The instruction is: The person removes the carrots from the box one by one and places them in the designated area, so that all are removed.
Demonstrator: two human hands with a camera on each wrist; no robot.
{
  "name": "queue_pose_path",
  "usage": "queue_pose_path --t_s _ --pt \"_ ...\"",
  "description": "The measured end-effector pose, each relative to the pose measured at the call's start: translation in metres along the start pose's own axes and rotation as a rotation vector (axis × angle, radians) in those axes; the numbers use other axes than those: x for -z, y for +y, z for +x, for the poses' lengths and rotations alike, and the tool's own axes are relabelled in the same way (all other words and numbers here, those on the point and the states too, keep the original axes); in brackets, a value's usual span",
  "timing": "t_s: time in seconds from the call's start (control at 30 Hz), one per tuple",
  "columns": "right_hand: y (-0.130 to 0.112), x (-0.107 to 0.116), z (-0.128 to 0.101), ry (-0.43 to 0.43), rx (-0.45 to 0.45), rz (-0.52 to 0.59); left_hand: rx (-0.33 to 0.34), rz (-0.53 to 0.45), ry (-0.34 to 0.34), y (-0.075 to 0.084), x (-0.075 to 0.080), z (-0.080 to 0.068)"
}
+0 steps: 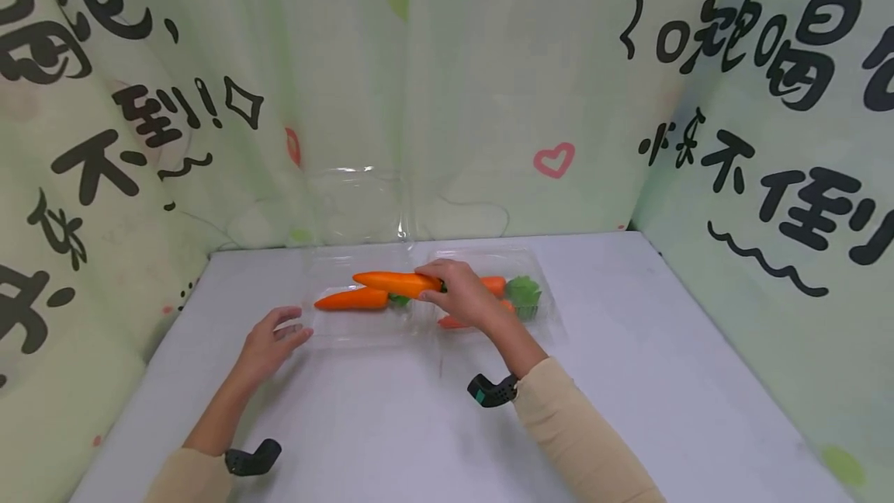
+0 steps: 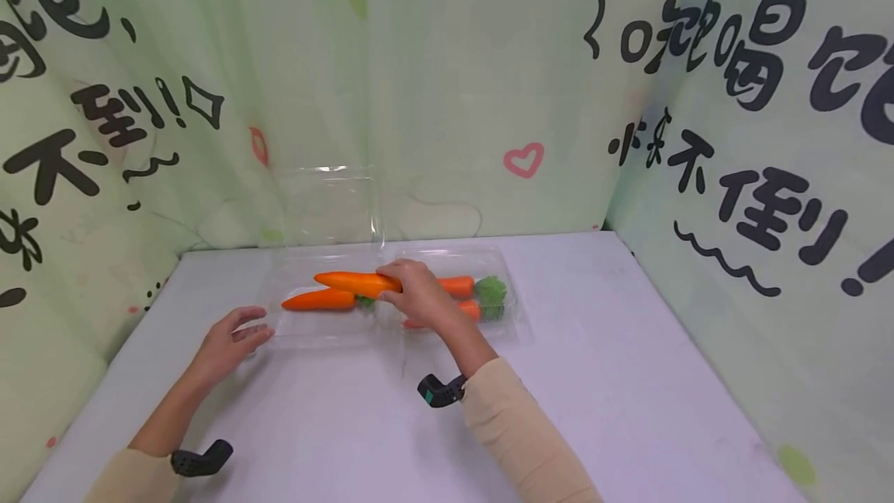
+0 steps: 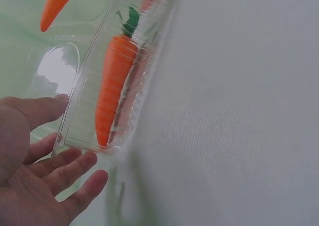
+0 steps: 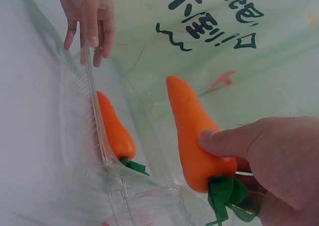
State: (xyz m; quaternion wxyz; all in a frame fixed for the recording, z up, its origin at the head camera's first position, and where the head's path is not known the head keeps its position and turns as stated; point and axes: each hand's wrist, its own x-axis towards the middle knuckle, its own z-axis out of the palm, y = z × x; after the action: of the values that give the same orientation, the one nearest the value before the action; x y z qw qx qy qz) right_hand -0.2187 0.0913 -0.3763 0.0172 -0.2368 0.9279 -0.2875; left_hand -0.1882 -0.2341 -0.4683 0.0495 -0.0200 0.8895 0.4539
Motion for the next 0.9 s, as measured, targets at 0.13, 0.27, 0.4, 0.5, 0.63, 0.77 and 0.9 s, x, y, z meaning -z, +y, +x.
queue_pose_path --t_s 0.13,0.27,0.4,0.5,0.63,0.77,0.9 --pt "0.000 0.003 -0.001 -0.004 -0.007 -0.006 -0.011 0.026 0.019 -0.021 -0.005 0.016" --pt "0.001 0.004 -0.003 -0.001 -0.023 -0.004 -0.003 0.038 0.018 -0.024 -0.006 0.017" --pt "0.004 0.006 -0.004 0.012 -0.033 0.002 -0.012 0.040 0.047 -0.033 -0.009 0.023" --pt "0.008 0.007 -0.005 0.032 -0.027 -0.008 -0.017 0.047 0.052 -0.036 -0.011 0.025" --pt "0.014 0.009 -0.007 0.054 -0.025 -0.015 0.006 0.027 0.015 -0.013 -0.005 0.013" --pt "0.017 0.011 -0.009 0.067 -0.034 -0.020 0.039 0.012 -0.003 0.009 0.000 -0.002" --pt "0.019 0.014 -0.012 0.080 -0.049 -0.005 0.037 0.016 -0.008 0.011 0.002 -0.003"
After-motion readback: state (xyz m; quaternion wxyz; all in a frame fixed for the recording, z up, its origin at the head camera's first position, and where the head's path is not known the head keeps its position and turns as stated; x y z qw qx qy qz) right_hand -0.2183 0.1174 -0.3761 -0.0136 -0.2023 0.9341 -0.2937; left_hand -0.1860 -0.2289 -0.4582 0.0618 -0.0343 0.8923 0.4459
